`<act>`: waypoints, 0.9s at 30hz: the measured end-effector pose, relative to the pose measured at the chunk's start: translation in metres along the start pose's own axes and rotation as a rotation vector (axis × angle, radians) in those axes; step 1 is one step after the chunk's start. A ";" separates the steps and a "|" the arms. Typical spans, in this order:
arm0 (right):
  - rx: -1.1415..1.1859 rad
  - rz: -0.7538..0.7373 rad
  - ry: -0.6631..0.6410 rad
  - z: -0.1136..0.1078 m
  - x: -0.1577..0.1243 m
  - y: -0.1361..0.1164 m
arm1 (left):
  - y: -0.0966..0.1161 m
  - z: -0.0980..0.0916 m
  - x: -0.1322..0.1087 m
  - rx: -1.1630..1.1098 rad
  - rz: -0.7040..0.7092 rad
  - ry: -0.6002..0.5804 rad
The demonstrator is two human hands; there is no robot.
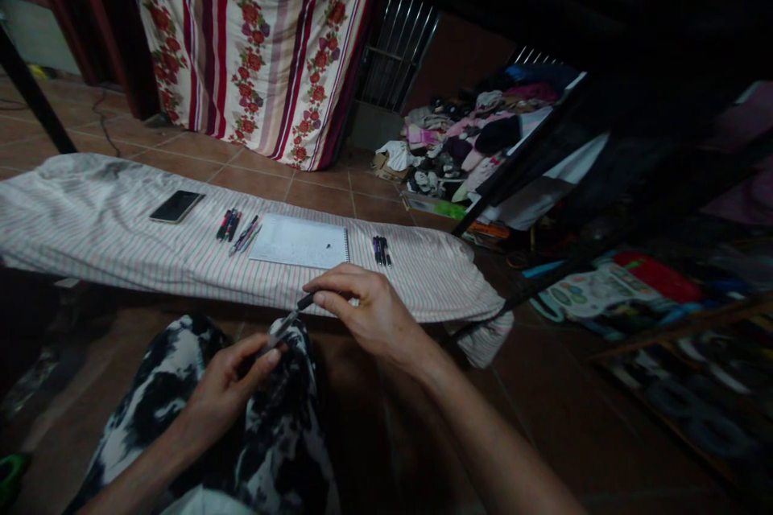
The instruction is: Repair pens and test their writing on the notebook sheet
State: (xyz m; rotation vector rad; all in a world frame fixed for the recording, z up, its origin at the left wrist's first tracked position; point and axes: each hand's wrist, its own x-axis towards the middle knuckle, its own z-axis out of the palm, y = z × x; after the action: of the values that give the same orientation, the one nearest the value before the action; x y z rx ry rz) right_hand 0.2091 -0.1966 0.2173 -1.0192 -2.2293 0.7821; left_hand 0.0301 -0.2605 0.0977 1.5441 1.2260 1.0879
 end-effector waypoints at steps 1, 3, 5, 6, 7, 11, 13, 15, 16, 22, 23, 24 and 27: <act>-0.006 -0.007 -0.008 0.000 0.000 0.000 | 0.000 0.000 0.000 0.005 0.001 -0.001; -0.019 -0.020 -0.021 0.001 0.000 0.000 | 0.000 0.000 0.000 0.010 0.010 -0.004; -0.032 -0.034 -0.031 0.001 0.001 0.000 | 0.001 0.000 0.001 0.014 0.021 -0.002; -0.038 -0.041 -0.035 0.001 0.001 0.000 | 0.001 0.000 0.001 0.020 0.024 -0.002; -0.044 -0.047 -0.039 0.001 0.001 0.000 | 0.001 -0.001 0.001 0.027 0.027 -0.002; -0.061 -0.061 -0.054 0.000 0.001 -0.003 | 0.000 -0.002 0.000 0.047 0.041 -0.003; -0.070 -0.064 -0.062 -0.001 0.001 -0.004 | 0.000 -0.002 0.000 0.052 0.044 -0.002; -0.077 -0.065 -0.072 -0.002 0.001 -0.005 | 0.001 -0.002 0.001 0.061 0.047 0.001; -0.082 -0.065 -0.077 -0.002 0.001 -0.005 | 0.001 -0.002 0.001 0.068 0.049 0.001; -0.120 -0.069 -0.099 0.000 0.002 -0.005 | 0.001 -0.002 0.003 0.095 0.078 0.004; -0.129 -0.071 -0.103 0.000 0.002 -0.005 | 0.001 -0.003 0.003 0.096 0.080 0.003; -0.142 -0.072 -0.108 0.000 0.002 -0.006 | 0.001 -0.003 0.003 0.096 0.080 0.002; -0.196 -0.070 -0.129 0.001 0.002 -0.007 | 0.001 -0.003 0.003 0.096 0.079 -0.001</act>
State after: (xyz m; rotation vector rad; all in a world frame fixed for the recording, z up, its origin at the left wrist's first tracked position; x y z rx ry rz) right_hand 0.2039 -0.1989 0.2224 -0.9996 -2.4772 0.6240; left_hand 0.0277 -0.2574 0.0999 1.6776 1.2413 1.0927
